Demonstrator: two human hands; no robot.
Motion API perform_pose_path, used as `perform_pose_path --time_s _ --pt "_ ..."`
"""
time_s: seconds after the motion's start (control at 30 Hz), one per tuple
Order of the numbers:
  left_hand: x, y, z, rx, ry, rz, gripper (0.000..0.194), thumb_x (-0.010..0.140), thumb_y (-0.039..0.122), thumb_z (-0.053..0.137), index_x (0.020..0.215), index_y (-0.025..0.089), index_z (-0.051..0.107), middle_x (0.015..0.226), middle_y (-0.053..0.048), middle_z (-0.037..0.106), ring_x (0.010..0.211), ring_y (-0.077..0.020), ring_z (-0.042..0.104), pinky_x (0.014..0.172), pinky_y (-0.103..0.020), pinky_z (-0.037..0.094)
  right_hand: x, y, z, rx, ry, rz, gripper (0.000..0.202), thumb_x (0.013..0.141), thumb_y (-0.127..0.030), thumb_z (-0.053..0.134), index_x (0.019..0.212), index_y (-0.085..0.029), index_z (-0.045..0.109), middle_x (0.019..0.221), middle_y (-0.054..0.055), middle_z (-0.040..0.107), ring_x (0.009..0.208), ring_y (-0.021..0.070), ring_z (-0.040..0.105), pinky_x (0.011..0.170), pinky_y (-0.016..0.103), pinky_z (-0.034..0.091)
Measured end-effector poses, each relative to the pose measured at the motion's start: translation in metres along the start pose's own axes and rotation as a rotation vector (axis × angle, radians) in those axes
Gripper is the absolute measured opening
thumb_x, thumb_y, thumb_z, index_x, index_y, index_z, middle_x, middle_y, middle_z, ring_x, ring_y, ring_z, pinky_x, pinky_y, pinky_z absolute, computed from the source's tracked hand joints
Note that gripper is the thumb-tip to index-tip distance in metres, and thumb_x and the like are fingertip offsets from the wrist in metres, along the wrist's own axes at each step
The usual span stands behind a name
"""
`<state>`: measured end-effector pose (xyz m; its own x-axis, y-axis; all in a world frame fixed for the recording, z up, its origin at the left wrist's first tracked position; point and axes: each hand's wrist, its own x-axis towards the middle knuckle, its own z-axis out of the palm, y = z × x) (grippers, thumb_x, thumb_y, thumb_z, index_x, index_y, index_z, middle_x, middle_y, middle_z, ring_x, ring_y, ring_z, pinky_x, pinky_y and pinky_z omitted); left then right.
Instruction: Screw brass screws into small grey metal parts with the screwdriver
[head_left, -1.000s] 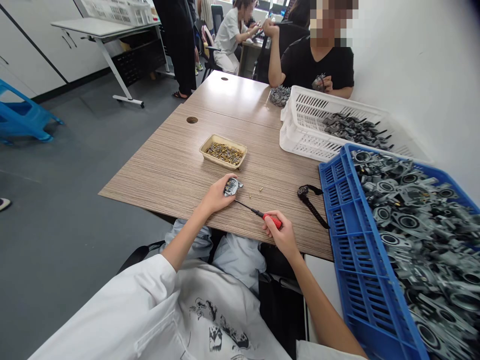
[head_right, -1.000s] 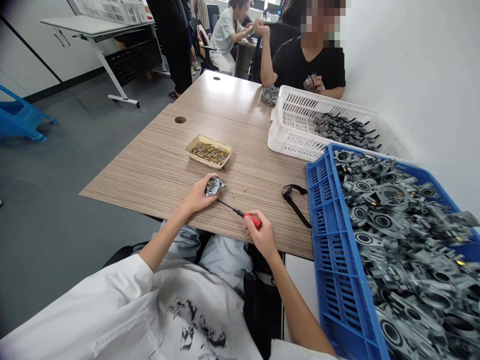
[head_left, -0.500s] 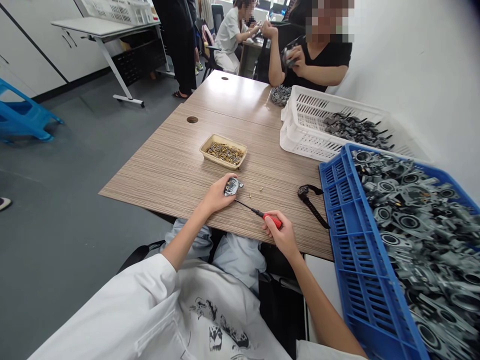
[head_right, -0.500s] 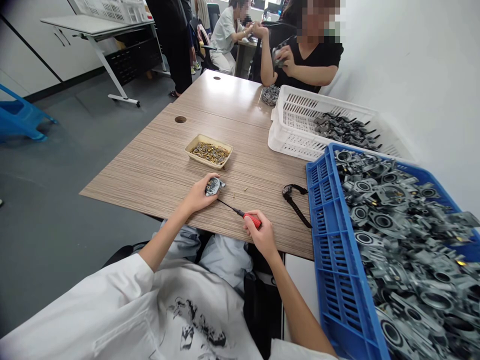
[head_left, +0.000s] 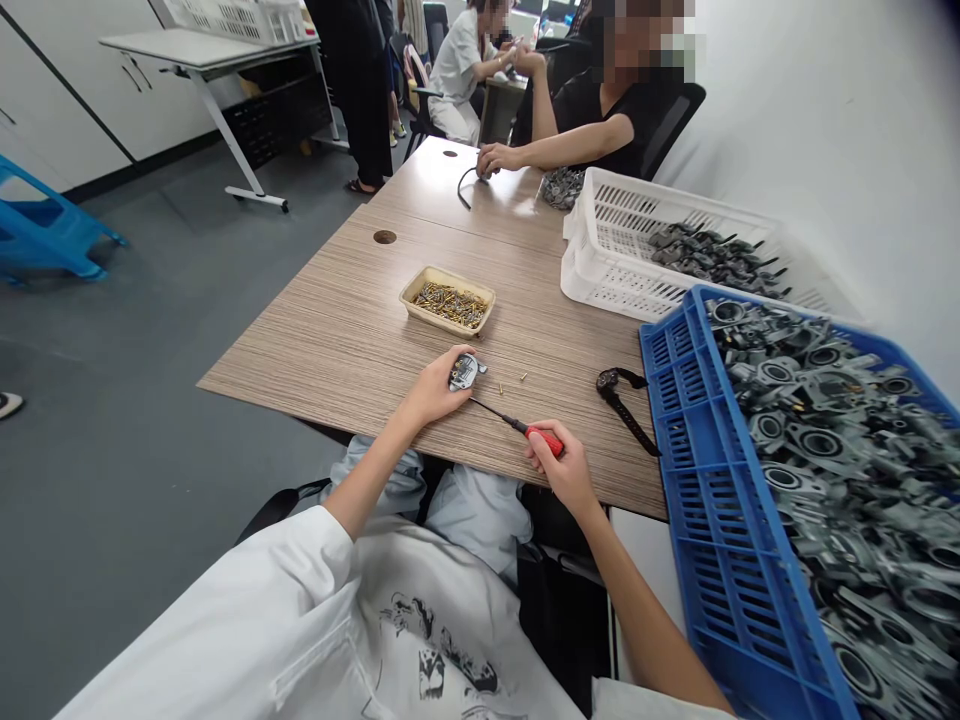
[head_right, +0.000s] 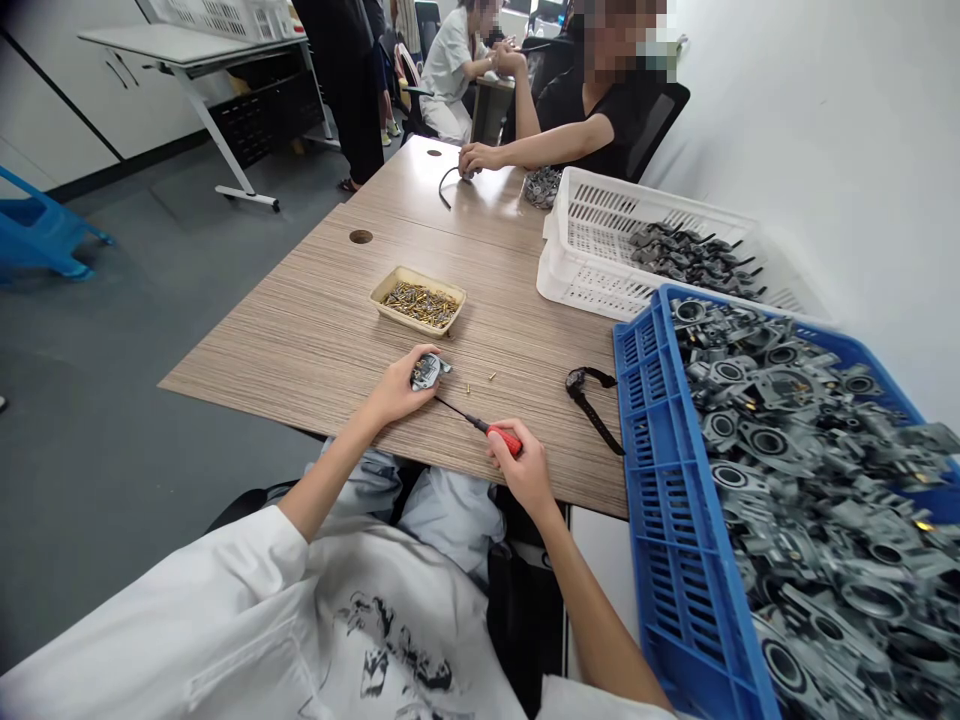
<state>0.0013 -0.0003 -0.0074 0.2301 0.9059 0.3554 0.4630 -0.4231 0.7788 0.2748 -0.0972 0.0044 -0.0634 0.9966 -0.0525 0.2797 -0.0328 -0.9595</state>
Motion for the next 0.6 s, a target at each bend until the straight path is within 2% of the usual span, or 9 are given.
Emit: perform_pose_path --time_s 0.6 --pt "0.0003 0.0021 -0.0011 0.001 -0.004 0.007 0.064 0.077 0.013 0.066 0.140 0.021 0.053 0.134 -0.008 0.069 0.122 -0.0250 0.068 0.110 -0.037 0.052 -0.0006 -0.0012 0.0000 -0.012 -0.004 -0.005 0.037 0.097 -0.058 0.068 0.104 -0.021 0.068 0.073 0.002 0.071 0.057 0.0170 0.061 0.054 0.028 0.051"
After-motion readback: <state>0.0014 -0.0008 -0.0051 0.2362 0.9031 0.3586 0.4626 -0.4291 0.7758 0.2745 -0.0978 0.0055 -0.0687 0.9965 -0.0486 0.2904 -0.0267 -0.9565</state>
